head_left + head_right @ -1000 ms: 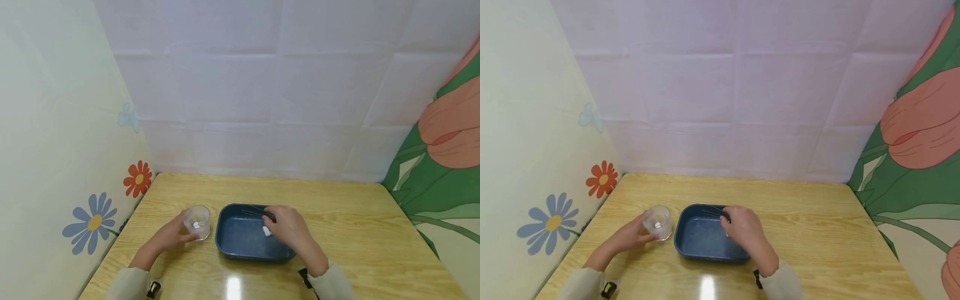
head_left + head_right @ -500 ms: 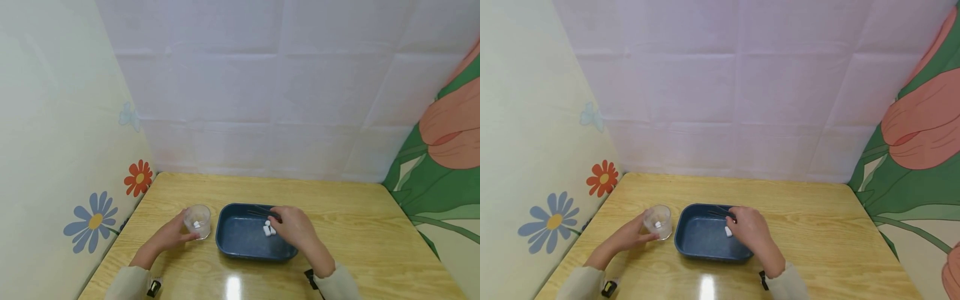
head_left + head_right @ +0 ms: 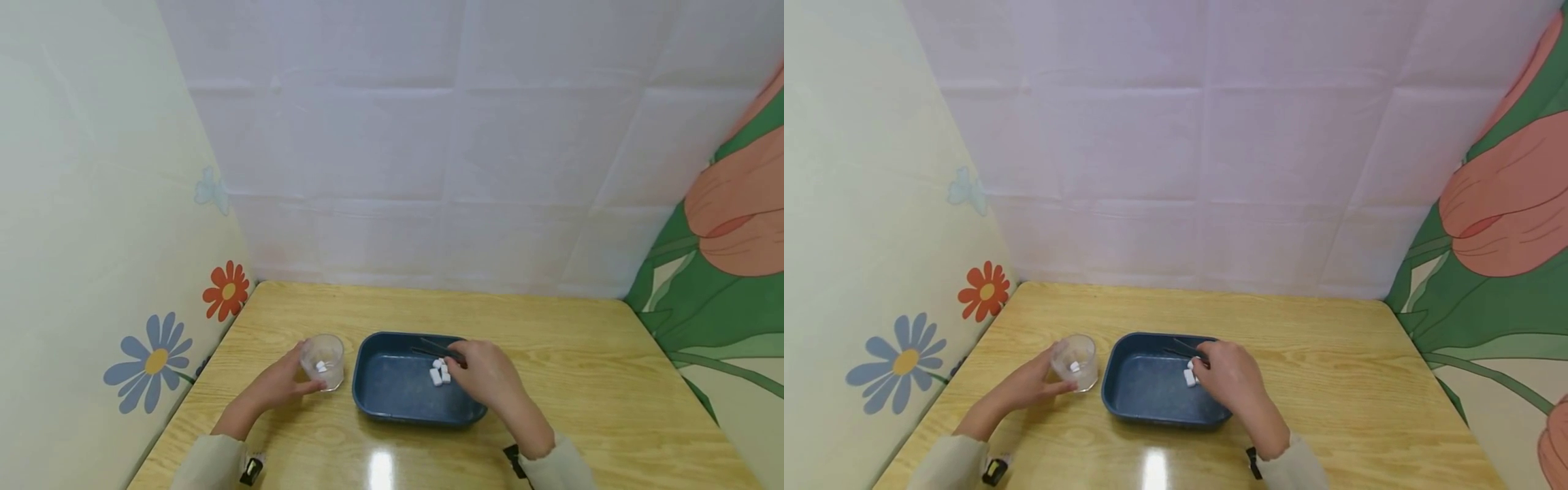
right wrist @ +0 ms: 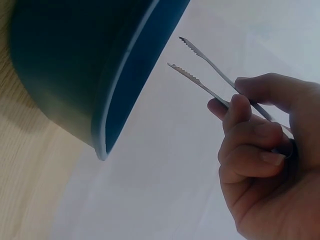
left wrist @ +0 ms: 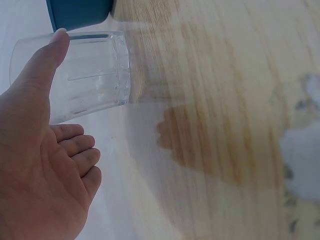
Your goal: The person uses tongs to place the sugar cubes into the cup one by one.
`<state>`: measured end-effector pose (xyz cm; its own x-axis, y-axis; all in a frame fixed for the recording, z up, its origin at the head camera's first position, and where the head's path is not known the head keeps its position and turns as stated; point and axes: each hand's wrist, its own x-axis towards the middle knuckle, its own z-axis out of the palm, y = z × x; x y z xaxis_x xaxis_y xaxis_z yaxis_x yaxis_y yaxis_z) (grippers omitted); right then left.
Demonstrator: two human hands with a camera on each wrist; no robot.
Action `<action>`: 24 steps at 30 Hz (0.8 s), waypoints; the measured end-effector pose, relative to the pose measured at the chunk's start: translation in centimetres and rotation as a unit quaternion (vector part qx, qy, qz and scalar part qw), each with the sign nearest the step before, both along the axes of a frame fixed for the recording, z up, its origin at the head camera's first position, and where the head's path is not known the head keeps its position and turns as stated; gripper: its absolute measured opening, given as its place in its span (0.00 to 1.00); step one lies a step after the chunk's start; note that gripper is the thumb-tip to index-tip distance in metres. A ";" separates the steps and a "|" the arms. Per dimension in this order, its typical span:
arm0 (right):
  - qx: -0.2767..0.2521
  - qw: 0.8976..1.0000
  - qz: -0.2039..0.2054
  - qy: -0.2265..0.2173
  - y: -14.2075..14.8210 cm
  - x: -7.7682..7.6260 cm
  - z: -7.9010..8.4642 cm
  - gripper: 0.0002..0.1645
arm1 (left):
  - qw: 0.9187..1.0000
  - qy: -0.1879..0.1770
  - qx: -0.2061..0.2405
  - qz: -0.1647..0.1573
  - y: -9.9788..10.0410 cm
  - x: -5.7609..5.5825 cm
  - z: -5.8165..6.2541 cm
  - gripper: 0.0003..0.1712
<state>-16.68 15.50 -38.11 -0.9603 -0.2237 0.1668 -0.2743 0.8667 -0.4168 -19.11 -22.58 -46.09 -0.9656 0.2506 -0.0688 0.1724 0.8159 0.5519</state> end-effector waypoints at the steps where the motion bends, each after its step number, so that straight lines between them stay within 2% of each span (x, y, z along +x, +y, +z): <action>1: -0.001 1.000 -0.001 -0.001 0.1 0.0 -0.1 0.12 | 1.000 0.000 0.000 0.000 0.0 0.0 0.0 0.58; 24: 0.012 0.999 -0.016 -0.046 0.9 0.3 -0.8 0.11 | 1.000 0.013 0.005 -0.005 -0.2 0.0 -0.3 0.60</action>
